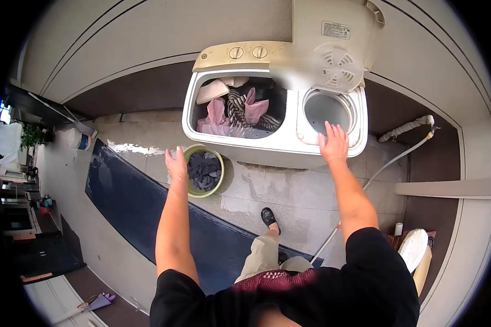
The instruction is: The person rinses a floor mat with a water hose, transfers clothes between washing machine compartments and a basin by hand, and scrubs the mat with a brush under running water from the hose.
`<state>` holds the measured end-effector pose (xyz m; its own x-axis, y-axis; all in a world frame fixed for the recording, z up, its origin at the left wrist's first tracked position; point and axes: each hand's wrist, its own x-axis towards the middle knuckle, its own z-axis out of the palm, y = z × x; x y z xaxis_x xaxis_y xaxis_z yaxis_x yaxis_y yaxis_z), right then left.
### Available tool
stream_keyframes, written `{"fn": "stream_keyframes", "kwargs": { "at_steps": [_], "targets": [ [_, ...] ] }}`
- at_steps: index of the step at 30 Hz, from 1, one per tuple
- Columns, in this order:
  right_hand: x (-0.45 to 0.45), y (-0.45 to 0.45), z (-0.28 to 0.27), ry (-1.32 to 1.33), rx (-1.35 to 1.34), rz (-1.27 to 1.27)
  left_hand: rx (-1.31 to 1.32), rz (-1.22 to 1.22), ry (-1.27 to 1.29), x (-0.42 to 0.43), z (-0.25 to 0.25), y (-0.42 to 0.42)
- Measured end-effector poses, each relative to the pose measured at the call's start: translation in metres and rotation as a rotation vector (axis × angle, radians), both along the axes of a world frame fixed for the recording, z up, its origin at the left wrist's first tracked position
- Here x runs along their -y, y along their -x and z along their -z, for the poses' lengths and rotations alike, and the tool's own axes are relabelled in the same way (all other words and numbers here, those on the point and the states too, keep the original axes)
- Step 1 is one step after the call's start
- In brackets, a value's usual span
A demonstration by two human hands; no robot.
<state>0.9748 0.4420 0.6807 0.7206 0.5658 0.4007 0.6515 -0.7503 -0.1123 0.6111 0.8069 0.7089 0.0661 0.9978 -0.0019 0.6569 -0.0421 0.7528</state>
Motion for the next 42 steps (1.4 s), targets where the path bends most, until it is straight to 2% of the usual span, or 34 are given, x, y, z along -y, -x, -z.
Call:
{"fn": "stream_keyframes", "kwargs": {
  "at_steps": [2, 4, 6, 7, 9, 12, 17, 19, 25, 27, 28, 30, 31, 33, 35, 37, 38, 39, 40, 42],
  "targets": [
    [0.008, 0.004, -0.014, 0.029, -0.172, -0.035, 0.050, -0.129, 0.137, -0.039, -0.004, -0.064],
    [0.003, -0.001, -0.019, 0.044, -0.167, -0.030, 0.031, -0.220, 0.204, -0.062, 0.017, -0.107],
    [0.004, 0.000, -0.021, 0.076, -0.214, -0.061, -0.222, -0.153, 0.191, -0.070, 0.040, -0.124],
    [0.002, -0.002, -0.022, 0.090, -0.217, -0.059, -0.225, -0.150, 0.206, -0.062, 0.030, -0.136],
    [0.003, -0.002, -0.023, 0.129, -0.227, -0.086, -0.592, -0.193, 0.149, -0.034, -0.008, -0.152],
    [0.002, -0.002, -0.026, 0.139, -0.252, -0.108, -0.664, -0.187, 0.099, -0.040, 0.005, -0.146],
    [0.001, -0.002, -0.024, 0.150, -0.245, -0.123, -0.557, -0.186, 0.136, -0.043, 0.007, -0.137],
    [0.002, -0.003, -0.026, 0.167, -0.236, -0.126, -0.357, -0.227, 0.091, -0.049, 0.018, -0.130],
    [-0.002, -0.005, -0.026, 0.165, -0.279, -0.122, -0.448, -0.282, 0.155, -0.050, 0.015, -0.137],
    [-0.007, -0.005, -0.032, 0.184, -0.410, -0.036, -0.459, -0.291, 0.200, -0.049, 0.002, -0.142],
    [-0.020, -0.007, -0.040, 0.192, -0.408, -0.044, -0.477, -0.296, 0.248, -0.048, -0.005, -0.145],
    [-0.053, -0.013, -0.060, -0.183, -0.498, -0.099, -0.487, -0.318, 0.250, -0.047, -0.006, -0.146],
    [-0.085, -0.014, -0.077, -0.144, -0.397, -0.221, -0.482, -0.312, 0.228, -0.049, -0.004, -0.146],
    [-0.152, -0.008, -0.102, -0.136, -0.603, -0.383, -0.485, -0.312, 0.212, -0.049, 0.001, -0.145],
    [-0.216, 0.003, -0.090, -0.128, -0.744, -0.521, -0.493, -0.313, 0.214, -0.052, 0.003, -0.145],
    [-0.268, 0.020, -0.062, 0.037, -1.009, -0.581, -0.479, -0.325, 0.232, -0.052, -0.005, -0.149],
    [-0.291, 0.031, -0.046, 0.124, -1.013, -0.652, -0.473, -0.323, 0.233, -0.053, -0.004, -0.149],
    [-0.311, 0.046, -0.029, 0.160, -0.859, -0.716, -0.457, -0.330, 0.225, -0.053, -0.003, -0.149],
    [-0.331, 0.060, -0.025, 0.242, -0.878, -0.689, -0.462, -0.332, 0.222, -0.053, 0.001, -0.148],
    [-0.361, 0.077, -0.015, 0.349, -0.566, -0.832, -0.469, -0.361, 0.205, -0.053, 0.000, -0.151]
  ]
}}
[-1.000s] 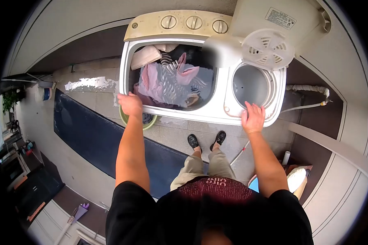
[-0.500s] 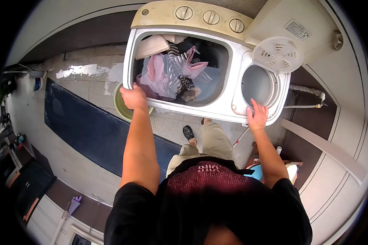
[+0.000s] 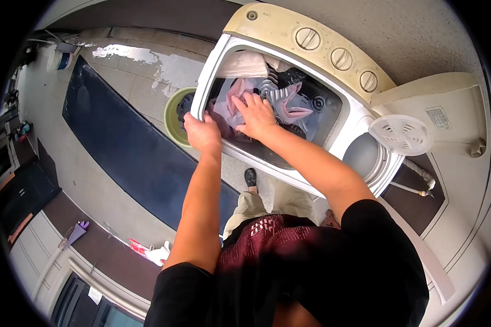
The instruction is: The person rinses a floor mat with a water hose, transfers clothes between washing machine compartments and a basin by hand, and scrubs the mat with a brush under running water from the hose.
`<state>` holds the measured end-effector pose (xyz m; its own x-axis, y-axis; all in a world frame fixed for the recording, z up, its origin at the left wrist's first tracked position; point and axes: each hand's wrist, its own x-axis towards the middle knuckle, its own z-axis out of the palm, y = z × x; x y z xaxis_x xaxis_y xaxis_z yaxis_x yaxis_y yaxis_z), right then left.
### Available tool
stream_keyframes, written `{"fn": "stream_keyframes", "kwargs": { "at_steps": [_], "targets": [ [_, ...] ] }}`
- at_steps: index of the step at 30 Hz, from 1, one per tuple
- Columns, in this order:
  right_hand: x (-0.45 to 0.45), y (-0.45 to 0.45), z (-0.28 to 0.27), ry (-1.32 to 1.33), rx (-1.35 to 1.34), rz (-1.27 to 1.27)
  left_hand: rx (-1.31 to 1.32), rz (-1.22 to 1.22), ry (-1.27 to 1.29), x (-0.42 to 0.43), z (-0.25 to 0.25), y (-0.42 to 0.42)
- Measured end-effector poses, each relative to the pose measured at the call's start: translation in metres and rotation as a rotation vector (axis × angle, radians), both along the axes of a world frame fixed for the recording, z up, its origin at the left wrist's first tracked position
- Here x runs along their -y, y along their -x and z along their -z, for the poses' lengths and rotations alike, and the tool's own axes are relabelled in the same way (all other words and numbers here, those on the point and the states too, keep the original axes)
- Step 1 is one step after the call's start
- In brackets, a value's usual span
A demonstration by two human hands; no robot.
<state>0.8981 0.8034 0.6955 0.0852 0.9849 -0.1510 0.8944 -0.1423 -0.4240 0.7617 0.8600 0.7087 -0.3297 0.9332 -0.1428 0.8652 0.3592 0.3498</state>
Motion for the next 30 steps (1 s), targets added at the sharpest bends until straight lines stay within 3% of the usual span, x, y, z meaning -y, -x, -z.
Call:
{"fn": "stream_keyframes", "kwargs": {
  "at_steps": [4, 6, 7, 8, 11, 12, 14, 17, 22, 24, 29, 30],
  "targets": [
    [-0.024, 0.010, 0.032, 0.177, 0.105, -0.227, -0.016, -0.040, 0.060, -0.002, -0.002, -0.001],
    [-0.018, 0.007, 0.036, 0.263, -0.428, 0.081, -0.036, -0.019, 0.035, -0.002, 0.000, 0.000],
    [-0.009, 0.006, 0.034, 0.253, -0.541, 0.228, -0.053, -0.029, 0.036, -0.002, -0.001, -0.001],
    [0.000, -0.001, 0.031, 0.255, -0.531, 0.220, -0.044, -0.039, 0.038, -0.002, -0.001, -0.001],
    [0.029, -0.025, 0.009, 0.238, -1.025, 0.288, -0.012, -0.023, 0.021, -0.004, 0.000, 0.000],
    [0.039, -0.030, -0.003, 0.234, -1.012, 0.293, -0.022, -0.015, -0.001, -0.002, 0.000, 0.000],
    [0.054, -0.039, -0.045, 0.154, -1.403, 0.355, -0.017, -0.003, -0.019, 0.002, -0.001, 0.001],
    [0.065, -0.043, -0.142, 0.059, -1.506, 0.389, -0.005, 0.008, 0.003, 0.001, -0.006, 0.001],
    [0.088, -0.041, -0.254, -0.177, -1.333, 0.319, 0.041, -0.001, 0.031, 0.001, -0.008, 0.004],
    [0.089, -0.025, -0.302, -0.336, -1.294, 0.425, 0.055, 0.000, 0.048, 0.002, -0.007, 0.007],
    [0.100, -0.025, -0.338, -0.853, -1.117, 0.480, 0.086, -0.015, 0.055, 0.001, -0.004, 0.008],
    [0.102, -0.031, -0.336, -0.849, -1.112, 0.484, 0.093, -0.014, 0.045, 0.002, -0.003, 0.008]
  ]
}}
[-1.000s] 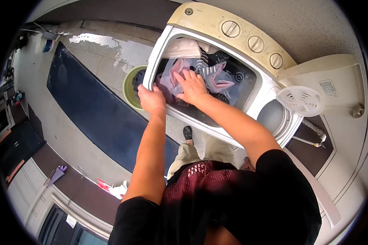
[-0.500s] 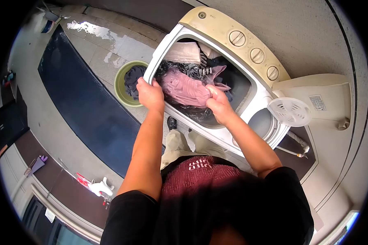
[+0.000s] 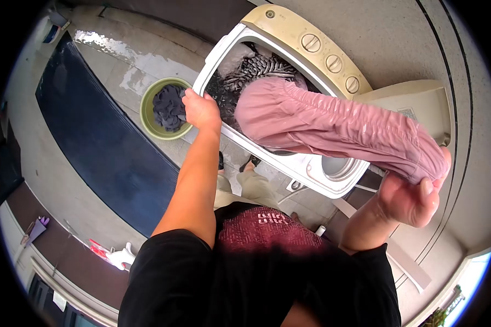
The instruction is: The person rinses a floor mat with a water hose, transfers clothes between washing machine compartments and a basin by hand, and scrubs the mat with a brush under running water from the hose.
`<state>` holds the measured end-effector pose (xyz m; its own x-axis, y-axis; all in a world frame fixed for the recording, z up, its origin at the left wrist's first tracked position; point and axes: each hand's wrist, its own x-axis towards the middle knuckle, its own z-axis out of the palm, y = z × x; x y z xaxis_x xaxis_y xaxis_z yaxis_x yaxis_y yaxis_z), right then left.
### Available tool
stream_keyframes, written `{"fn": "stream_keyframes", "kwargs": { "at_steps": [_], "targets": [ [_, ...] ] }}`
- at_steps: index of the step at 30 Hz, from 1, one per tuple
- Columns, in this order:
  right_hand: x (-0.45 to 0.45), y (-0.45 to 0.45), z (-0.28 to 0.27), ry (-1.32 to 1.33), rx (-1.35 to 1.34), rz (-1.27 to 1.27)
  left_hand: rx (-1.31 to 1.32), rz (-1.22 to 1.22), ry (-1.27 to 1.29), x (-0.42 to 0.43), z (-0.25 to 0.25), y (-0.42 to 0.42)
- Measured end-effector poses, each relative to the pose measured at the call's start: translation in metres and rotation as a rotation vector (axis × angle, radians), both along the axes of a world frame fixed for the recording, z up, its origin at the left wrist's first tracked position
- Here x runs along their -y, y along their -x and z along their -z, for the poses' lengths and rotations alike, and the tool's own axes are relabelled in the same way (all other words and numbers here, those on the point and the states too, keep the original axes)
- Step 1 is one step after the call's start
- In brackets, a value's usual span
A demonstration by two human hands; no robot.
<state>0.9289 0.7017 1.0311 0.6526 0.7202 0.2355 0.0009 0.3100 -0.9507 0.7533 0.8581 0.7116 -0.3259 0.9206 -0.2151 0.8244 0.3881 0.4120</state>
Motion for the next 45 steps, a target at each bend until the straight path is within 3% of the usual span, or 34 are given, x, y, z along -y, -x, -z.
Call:
{"fn": "stream_keyframes", "kwargs": {
  "at_steps": [4, 8, 10, 11, 13, 14, 17, 21, 23, 24, 25, 27, 29, 30, 33, 34, 38, 44, 45],
  "targets": [
    [0.014, -0.033, 0.059, 0.105, -0.104, -0.179, -0.032, 0.023, 0.024, 0.000, 0.000, 0.000],
    [0.028, -0.056, 0.155, 1.006, 0.433, -0.516, -0.036, 0.028, 0.043, -0.002, 0.002, 0.000],
    [0.012, -0.042, 0.185, 1.403, 0.498, -0.430, -0.044, 0.023, 0.050, -0.002, 0.003, 0.000],
    [0.012, -0.043, 0.213, 1.404, 0.497, -0.433, -0.041, 0.023, 0.058, -0.003, 0.002, 0.000],
    [0.013, -0.048, 0.275, 1.329, 0.945, -0.362, -0.052, 0.025, 0.059, -0.002, -0.001, -0.003],
    [0.002, -0.044, 0.289, 1.325, 0.942, -0.372, -0.059, 0.029, 0.055, -0.003, -0.002, -0.003],
    [-0.029, -0.040, 0.343, 1.763, 0.789, -0.595, -0.077, 0.024, 0.028, -0.002, -0.003, -0.005],
    [-0.030, -0.065, 0.415, 1.732, 0.892, -0.735, -0.109, 0.008, 0.030, -0.007, 0.000, -0.006],
    [-0.011, -0.078, 0.470, 1.516, 1.284, -0.443, -0.116, 0.022, 0.003, -0.004, 0.001, -0.006],
    [-0.015, -0.082, 0.485, 1.516, 1.287, -0.448, -0.116, 0.027, -0.010, -0.002, 0.000, -0.007],
    [-0.028, -0.085, 0.488, 1.574, 1.055, -0.480, -0.115, 0.022, -0.016, -0.002, -0.002, -0.008],
    [-0.028, -0.086, 0.476, 1.629, 0.819, -0.508, -0.112, 0.022, -0.016, -0.001, -0.002, -0.007],
    [-0.041, -0.078, 0.373, 1.472, 0.581, -0.322, -0.118, 0.019, -0.017, -0.001, 0.000, -0.007],
    [-0.038, -0.080, 0.356, 1.480, 0.589, -0.316, -0.107, 0.019, -0.011, -0.002, 0.000, -0.007],
    [-0.024, -0.080, 0.302, 1.161, 0.505, -0.365, -0.105, 0.026, 0.021, -0.001, -0.003, -0.006],
    [-0.019, -0.082, 0.279, 1.161, 0.509, -0.358, -0.099, 0.030, 0.019, -0.001, -0.003, -0.006],
    [-0.005, -0.091, 0.170, 0.779, 0.090, -0.236, -0.112, 0.033, 0.009, 0.001, -0.003, -0.005],
    [0.016, -0.092, -0.011, 0.392, 0.252, -0.024, -0.098, 0.051, 0.007, 0.001, -0.006, -0.004],
    [0.014, -0.085, -0.030, 0.363, 0.587, 0.099, -0.097, 0.049, -0.003, 0.001, -0.005, -0.004]
  ]
}}
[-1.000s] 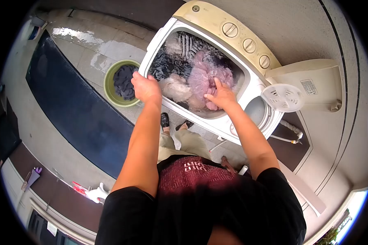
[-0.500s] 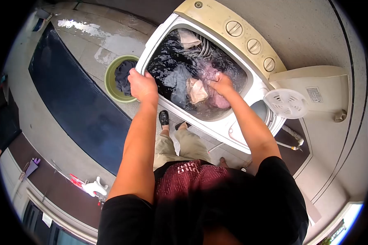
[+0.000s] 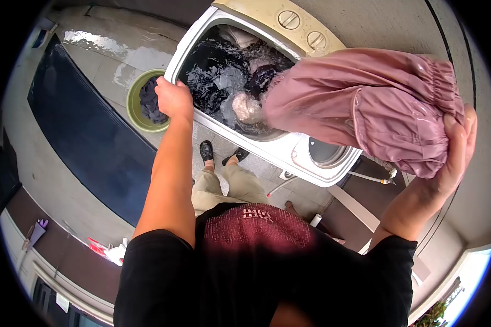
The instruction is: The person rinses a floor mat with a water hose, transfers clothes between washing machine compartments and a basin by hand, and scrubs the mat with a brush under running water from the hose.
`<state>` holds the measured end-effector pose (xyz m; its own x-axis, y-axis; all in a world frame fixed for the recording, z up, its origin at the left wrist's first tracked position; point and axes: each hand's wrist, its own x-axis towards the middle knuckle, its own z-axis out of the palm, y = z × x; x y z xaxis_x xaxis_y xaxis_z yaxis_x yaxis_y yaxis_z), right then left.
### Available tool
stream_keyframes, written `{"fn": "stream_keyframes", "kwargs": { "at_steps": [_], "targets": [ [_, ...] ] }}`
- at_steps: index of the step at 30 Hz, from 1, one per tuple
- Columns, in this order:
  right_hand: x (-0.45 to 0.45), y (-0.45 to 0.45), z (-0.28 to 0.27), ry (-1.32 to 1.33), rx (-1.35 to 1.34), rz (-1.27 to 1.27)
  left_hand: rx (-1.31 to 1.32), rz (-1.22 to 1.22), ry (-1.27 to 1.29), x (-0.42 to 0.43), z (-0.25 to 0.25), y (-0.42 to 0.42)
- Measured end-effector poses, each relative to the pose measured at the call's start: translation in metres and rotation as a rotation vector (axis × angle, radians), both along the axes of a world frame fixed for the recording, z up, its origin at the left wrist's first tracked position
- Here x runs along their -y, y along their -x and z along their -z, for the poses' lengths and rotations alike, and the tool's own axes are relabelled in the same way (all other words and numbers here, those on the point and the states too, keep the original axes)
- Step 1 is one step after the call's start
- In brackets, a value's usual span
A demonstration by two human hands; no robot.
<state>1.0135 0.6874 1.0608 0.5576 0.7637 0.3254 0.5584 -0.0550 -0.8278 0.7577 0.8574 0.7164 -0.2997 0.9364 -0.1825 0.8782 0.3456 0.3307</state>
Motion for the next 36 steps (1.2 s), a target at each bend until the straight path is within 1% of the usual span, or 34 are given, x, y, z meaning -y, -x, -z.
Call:
{"fn": "stream_keyframes", "kwargs": {
  "at_steps": [2, 4, 6, 8, 9, 10, 11, 13, 14, 15, 16, 17, 19, 20, 23, 24, 25, 27, 28, 29, 31, 32, 34, 35, 36],
  "targets": [
    [0.013, 0.011, -0.018, -0.039, 0.606, 0.100, 0.002, -0.004, 0.007, 0.000, 0.002, 0.000],
    [0.010, 0.009, -0.031, -0.104, 0.733, 0.029, 0.002, -0.016, 0.009, -0.001, 0.002, 0.001],
    [0.004, 0.011, -0.024, -0.220, 0.666, 0.008, 0.005, -0.020, 0.019, -0.002, 0.001, 0.000],
    [0.002, 0.021, -0.003, -0.218, 0.276, 0.076, -0.004, -0.019, 0.012, -0.001, 0.002, 0.000],
    [-0.007, 0.022, 0.002, -0.158, -0.175, 0.031, -0.013, -0.013, 0.003, -0.001, 0.002, 0.000],
    [-0.015, 0.020, 0.021, 0.047, -0.137, -0.032, -0.008, -0.024, -0.004, 0.000, 0.001, -0.001],
    [-0.021, 0.017, 0.049, 0.251, -0.098, -0.095, -0.014, -0.030, -0.009, 0.000, 0.001, -0.001],
    [-0.029, 0.013, 0.124, 0.505, -0.009, -0.217, -0.004, -0.029, -0.017, -0.001, 0.002, 0.000],
    [-0.029, 0.001, 0.183, 0.514, 0.107, -0.316, -0.007, -0.036, -0.015, -0.001, 0.001, -0.001],
    [-0.028, -0.010, 0.245, 0.547, 0.159, -0.385, -0.016, -0.039, -0.017, -0.001, 0.000, -0.002],
    [-0.029, -0.010, 0.297, 0.691, 0.129, -0.349, -0.012, -0.038, -0.010, -0.001, -0.001, -0.002],
    [-0.032, -0.001, 0.330, 0.835, 0.099, -0.315, -0.009, -0.040, -0.001, -0.001, -0.001, -0.002],
    [-0.045, 0.032, 0.353, 1.128, 0.192, -0.245, -0.023, -0.050, -0.002, -0.002, 0.003, -0.003],
    [-0.053, 0.038, 0.370, 1.301, 0.172, -0.283, -0.013, -0.052, -0.001, -0.002, 0.003, -0.003],
    [-0.061, 0.036, 0.412, 1.257, 0.214, -0.375, -0.025, -0.036, -0.019, -0.003, 0.010, -0.001],
    [-0.053, 0.033, 0.440, 1.138, 0.222, -0.316, -0.029, -0.040, 0.004, -0.003, 0.010, -0.001],
    [-0.054, 0.027, 0.479, 1.131, 0.221, -0.323, -0.024, -0.040, 0.023, -0.005, 0.008, -0.001],
    [-0.050, 0.005, 0.559, 1.446, 0.539, -0.506, 0.000, -0.055, 0.038, -0.004, 0.006, -0.002],
    [-0.050, 0.001, 0.558, 1.517, 0.630, -0.534, 0.014, -0.072, 0.051, -0.006, 0.004, -0.002],
    [-0.049, -0.002, 0.557, 1.518, 0.633, -0.524, 0.025, -0.084, 0.067, -0.007, 0.002, -0.002],
    [-0.063, 0.023, 0.462, 1.273, 0.289, -0.177, 0.030, -0.074, 0.043, -0.004, 0.001, -0.001],
    [-0.063, 0.021, 0.441, 1.276, 0.294, -0.168, 0.023, -0.071, 0.036, -0.004, 0.003, -0.001],
    [-0.058, 0.013, 0.405, 1.083, 0.145, -0.082, 0.008, -0.064, 0.033, -0.005, 0.006, 0.000],
    [-0.051, 0.010, 0.386, 1.089, 0.154, -0.070, 0.021, -0.058, 0.038, -0.004, 0.006, 0.000],
    [-0.042, 0.007, 0.365, 0.905, 0.014, -0.053, 0.014, -0.049, 0.020, -0.003, 0.006, 0.000]
  ]
}}
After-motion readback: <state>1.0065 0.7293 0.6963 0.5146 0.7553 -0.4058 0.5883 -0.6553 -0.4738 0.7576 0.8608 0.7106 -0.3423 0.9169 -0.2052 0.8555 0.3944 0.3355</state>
